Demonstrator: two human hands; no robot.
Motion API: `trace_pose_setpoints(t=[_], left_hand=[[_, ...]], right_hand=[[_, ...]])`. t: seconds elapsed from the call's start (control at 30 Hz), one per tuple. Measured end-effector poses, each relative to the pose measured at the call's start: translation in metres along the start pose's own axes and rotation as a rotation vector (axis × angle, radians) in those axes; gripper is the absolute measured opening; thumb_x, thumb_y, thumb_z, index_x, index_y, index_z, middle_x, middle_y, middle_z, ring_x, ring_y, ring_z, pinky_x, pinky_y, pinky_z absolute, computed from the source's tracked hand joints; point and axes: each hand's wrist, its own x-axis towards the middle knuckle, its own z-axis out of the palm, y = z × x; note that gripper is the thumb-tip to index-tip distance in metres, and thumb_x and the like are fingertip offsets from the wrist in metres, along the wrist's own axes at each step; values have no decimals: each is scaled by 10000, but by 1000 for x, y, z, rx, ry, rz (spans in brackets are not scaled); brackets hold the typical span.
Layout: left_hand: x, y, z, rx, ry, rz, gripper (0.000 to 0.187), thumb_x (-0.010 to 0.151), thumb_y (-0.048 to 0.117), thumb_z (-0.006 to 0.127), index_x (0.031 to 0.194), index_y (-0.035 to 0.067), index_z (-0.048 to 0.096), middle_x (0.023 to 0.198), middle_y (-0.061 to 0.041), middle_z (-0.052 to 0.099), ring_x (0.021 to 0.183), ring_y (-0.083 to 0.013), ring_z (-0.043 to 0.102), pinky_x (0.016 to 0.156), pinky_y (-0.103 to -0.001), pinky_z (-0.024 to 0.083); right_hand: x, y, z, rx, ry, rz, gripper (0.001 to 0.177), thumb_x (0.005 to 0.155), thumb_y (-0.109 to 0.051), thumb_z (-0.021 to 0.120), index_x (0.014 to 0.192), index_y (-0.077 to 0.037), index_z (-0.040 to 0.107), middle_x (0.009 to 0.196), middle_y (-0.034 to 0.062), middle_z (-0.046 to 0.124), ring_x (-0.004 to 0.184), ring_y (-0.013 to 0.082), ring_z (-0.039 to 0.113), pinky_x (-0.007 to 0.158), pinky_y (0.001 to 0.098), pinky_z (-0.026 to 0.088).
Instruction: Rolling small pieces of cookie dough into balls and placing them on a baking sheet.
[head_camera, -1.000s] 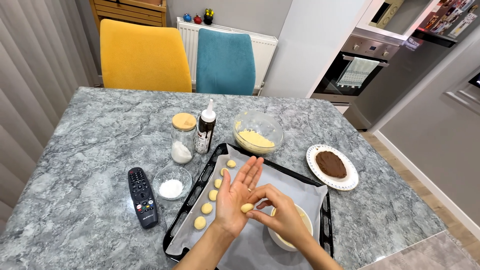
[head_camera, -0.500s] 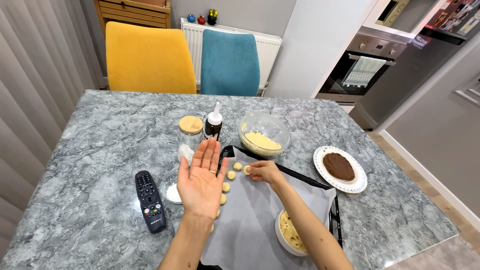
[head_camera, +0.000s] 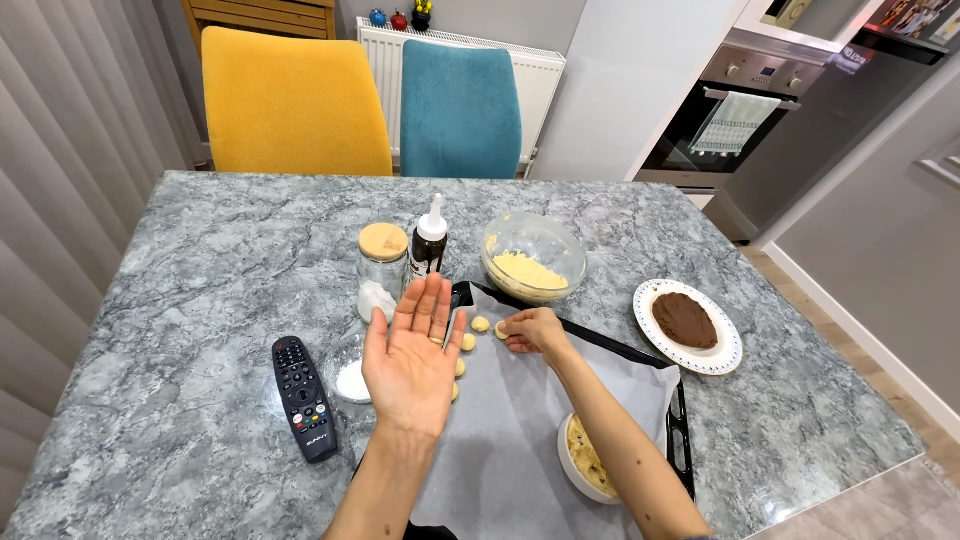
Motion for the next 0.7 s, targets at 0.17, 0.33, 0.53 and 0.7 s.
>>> trace_pose_setpoints(t=[0.17, 0.33, 0.53, 0.7], left_hand=[[0, -2, 0, 4, 3, -12, 518, 1066, 434, 320, 1250, 44, 607, 1369, -100, 626, 1366, -230, 527, 1169, -484, 366], [-1, -5, -1, -5, 23, -28, 504, 1064, 429, 333, 1239, 46, 611, 1356, -96, 629, 1360, -228, 533, 1166, -480, 373], [-1, -7, -2, 4, 36, -35, 482, 1059, 427, 347, 1214, 56, 613, 1334, -92, 637, 1337, -227, 542, 1149, -482, 380], [0, -7, -4, 4, 44, -40, 476, 1061, 422, 350, 1210, 54, 614, 1326, -92, 638, 1327, -223, 545, 1145, -476, 387]], right_hand=[[0, 7, -7, 25, -16, 6, 275, 792, -152, 855, 980, 17, 748, 862, 103, 766, 702, 157, 722, 644, 302, 625], [1, 11, -17, 35, -1, -4, 279, 794, -145, 857, 983, 24, 739, 876, 111, 764, 706, 163, 726, 643, 305, 624], [3, 17, -17, 41, -22, -18, 271, 789, -161, 855, 991, -12, 753, 888, 82, 778, 697, 124, 727, 645, 267, 630], [-13, 2, -14, -287, 129, -93, 319, 794, -229, 866, 994, 15, 819, 828, 75, 789, 670, 115, 722, 635, 274, 637]])
